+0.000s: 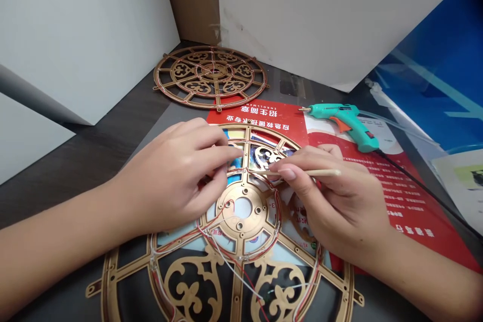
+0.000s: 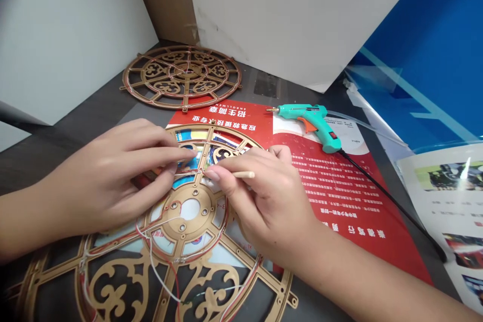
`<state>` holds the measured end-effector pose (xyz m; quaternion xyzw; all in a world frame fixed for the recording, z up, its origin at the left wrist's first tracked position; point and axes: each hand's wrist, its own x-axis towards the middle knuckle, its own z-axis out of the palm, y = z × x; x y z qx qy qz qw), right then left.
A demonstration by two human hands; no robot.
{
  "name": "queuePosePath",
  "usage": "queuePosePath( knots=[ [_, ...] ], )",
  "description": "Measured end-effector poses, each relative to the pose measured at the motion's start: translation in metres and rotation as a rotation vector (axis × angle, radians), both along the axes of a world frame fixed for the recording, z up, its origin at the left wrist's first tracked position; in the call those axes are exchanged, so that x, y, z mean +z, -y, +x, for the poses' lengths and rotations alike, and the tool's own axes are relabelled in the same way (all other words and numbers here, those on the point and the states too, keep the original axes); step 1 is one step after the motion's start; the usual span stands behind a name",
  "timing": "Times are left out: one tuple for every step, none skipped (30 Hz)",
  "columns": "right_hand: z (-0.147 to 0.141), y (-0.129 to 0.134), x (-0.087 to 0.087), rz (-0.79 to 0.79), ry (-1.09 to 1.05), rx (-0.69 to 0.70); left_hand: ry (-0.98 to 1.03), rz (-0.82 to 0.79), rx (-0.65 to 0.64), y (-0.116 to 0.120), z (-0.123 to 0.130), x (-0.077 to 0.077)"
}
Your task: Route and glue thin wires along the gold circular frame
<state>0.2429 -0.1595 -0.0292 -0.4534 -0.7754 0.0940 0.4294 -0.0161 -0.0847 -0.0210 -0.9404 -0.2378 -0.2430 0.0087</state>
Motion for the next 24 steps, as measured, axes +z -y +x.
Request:
queuePosePath(
  knots=[
    [0.000,0.000,0.000,-0.002,0.005,0.002,0.005,0.012,-0.020,0.000,0.000,0.000],
    [0.001,0.000,0.000,-0.004,0.009,0.004,0.006,0.019,-0.036,0.001,0.001,0.000],
    [0.001,0.000,0.000,-0.007,0.011,0.005,0.003,0.020,-0.045,0.001,0.001,0.000],
    [0.001,0.000,0.000,-0.009,0.012,0.007,-0.001,0.019,-0.050,0.002,0.001,-0.001],
    [0.001,0.000,-0.001,-0.009,0.010,0.010,-0.005,0.015,-0.052,0.002,0.001,-0.001],
    [0.001,0.000,-0.001,-0.007,0.007,0.014,-0.005,0.012,-0.055,0.002,0.001,-0.001],
    [0.002,0.000,-0.001,-0.007,0.006,0.019,0.002,0.014,-0.058,0.002,0.001,-0.002],
    [0.002,0.000,0.000,-0.008,0.010,0.026,0.012,0.016,-0.060,0.002,0.001,-0.002],
    [0.002,0.000,0.000,-0.012,0.019,0.039,0.017,0.016,-0.061,0.002,0.001,-0.003],
    [0.002,0.000,0.000,-0.017,0.033,0.058,0.019,0.016,-0.061,0.002,0.001,-0.003],
    [0.003,0.000,0.001,-0.015,0.049,0.079,0.022,0.014,-0.061,0.002,0.001,-0.004],
    [0.003,0.000,0.001,-0.009,0.066,0.101,0.022,0.012,-0.061,0.001,0.001,-0.004],
    [0.003,0.001,0.001,0.001,0.082,0.119,0.017,0.006,-0.062,0.001,0.001,-0.004],
    [0.003,0.001,0.001,0.013,0.096,0.131,0.014,0.002,-0.061,0.002,0.001,-0.004],
    [0.003,0.002,0.001,0.021,0.113,0.134,0.011,0.001,-0.058,0.002,0.001,-0.004],
    [0.002,0.003,0.001,0.034,0.135,0.132,0.008,0.000,-0.057,0.002,0.001,-0.004],
    [0.002,0.004,0.001,0.053,0.167,0.131,0.005,0.002,-0.054,0.002,0.001,-0.004],
    [0.001,0.005,0.002,0.080,0.211,0.132,0.005,0.006,-0.051,0.003,0.001,-0.003],
    [0.001,0.007,0.002,0.113,0.265,0.139,0.005,0.010,-0.048,0.003,0.001,-0.003],
    [0.000,0.008,0.003,0.143,0.321,0.150,0.001,0.011,-0.042,0.003,0.001,-0.004],
    [0.000,0.009,0.003,0.166,0.364,0.162,-0.007,0.007,-0.037,0.003,0.001,-0.004],
    [-0.001,0.010,0.004,0.174,0.386,0.171,-0.006,0.006,-0.031,0.003,0.001,-0.005],
    [-0.001,0.010,0.004,0.165,0.384,0.174,0.000,0.006,-0.027,0.003,0.000,-0.007],
    [-0.001,0.009,0.004,0.147,0.357,0.171,0.012,0.007,-0.024,0.003,0.000,-0.008]
  ],
)
